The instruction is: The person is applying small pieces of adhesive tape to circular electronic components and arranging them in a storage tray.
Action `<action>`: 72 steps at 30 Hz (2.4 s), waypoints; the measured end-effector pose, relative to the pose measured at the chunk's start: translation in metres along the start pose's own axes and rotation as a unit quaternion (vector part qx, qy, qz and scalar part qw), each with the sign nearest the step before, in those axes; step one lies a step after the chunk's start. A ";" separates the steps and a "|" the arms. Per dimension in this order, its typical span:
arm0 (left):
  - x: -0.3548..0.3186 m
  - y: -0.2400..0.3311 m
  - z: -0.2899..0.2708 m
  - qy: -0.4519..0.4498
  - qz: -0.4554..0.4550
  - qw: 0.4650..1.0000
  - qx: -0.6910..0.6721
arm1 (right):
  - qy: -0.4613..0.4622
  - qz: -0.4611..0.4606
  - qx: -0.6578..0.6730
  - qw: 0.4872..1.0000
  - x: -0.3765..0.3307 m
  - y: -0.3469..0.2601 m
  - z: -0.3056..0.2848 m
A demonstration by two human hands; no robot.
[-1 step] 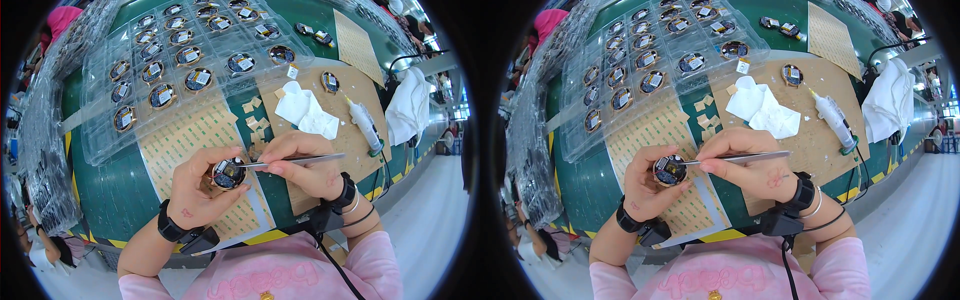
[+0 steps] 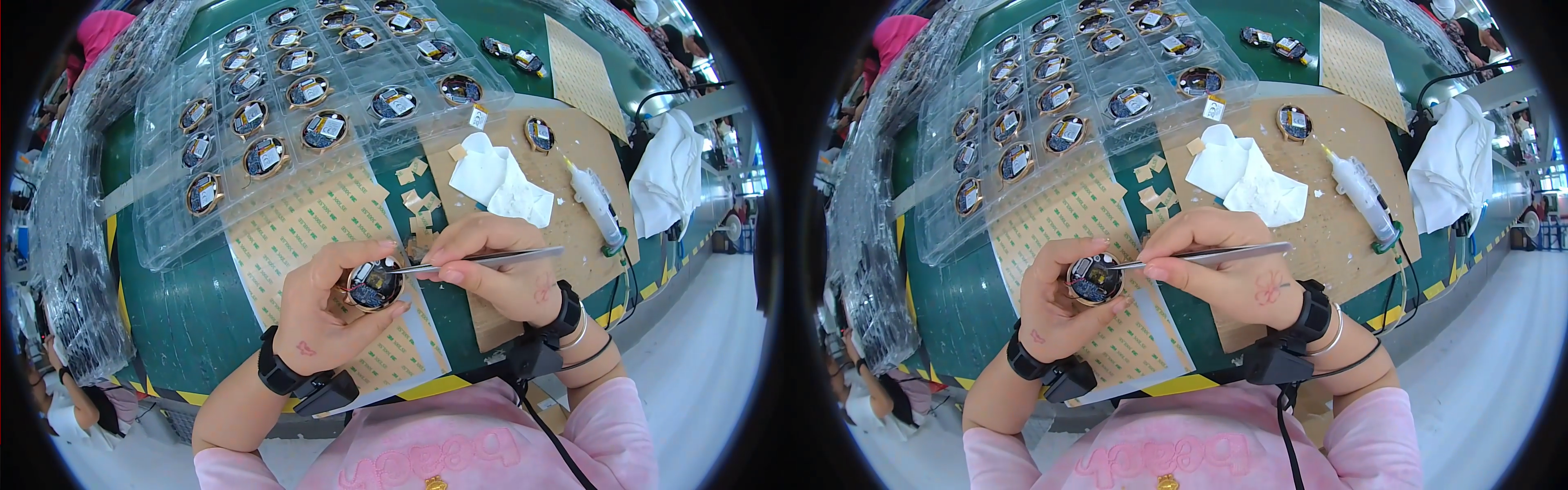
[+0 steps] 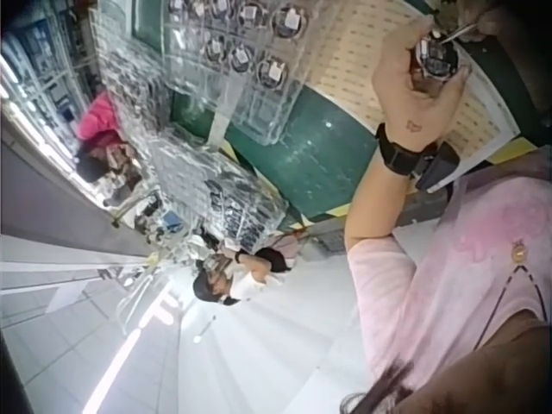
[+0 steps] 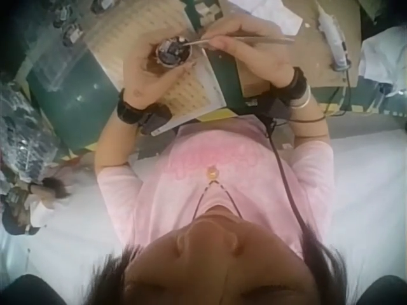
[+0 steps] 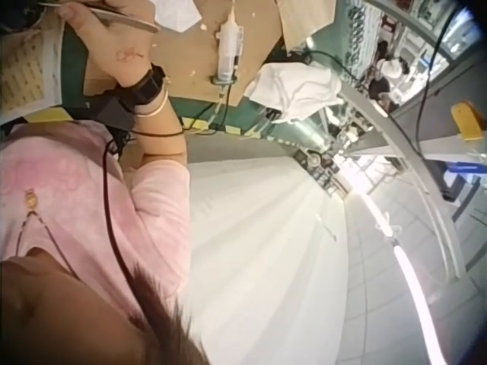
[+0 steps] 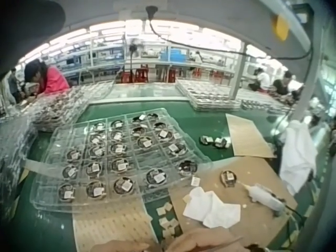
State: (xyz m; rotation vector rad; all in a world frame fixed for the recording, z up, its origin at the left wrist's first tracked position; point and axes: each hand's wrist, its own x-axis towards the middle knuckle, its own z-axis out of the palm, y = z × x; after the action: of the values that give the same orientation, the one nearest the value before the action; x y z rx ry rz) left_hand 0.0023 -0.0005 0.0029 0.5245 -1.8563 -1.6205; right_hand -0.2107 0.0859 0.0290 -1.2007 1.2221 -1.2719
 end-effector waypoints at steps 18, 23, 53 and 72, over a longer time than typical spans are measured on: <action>-0.002 -0.001 0.001 0.016 -0.022 1.000 0.004 | -0.015 -0.181 -0.179 0.967 0.001 -0.004 0.003; -0.002 -0.003 0.000 0.018 -0.021 1.000 -0.008 | -0.018 -0.194 -0.187 0.963 0.002 -0.001 0.004; 0.000 0.004 0.000 -0.009 -0.004 1.000 -0.022 | -0.071 -0.072 0.007 0.995 0.004 -0.001 -0.007; 0.001 0.002 0.001 -0.023 -0.010 0.999 0.034 | -0.024 -0.261 -0.315 0.912 0.003 -0.005 0.011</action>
State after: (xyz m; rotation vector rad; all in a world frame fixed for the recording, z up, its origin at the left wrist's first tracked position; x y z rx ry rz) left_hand 0.0008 0.0000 0.0049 0.5413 -1.9507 -1.6009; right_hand -0.2003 0.0823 0.0339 -2.1260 1.3759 -1.2349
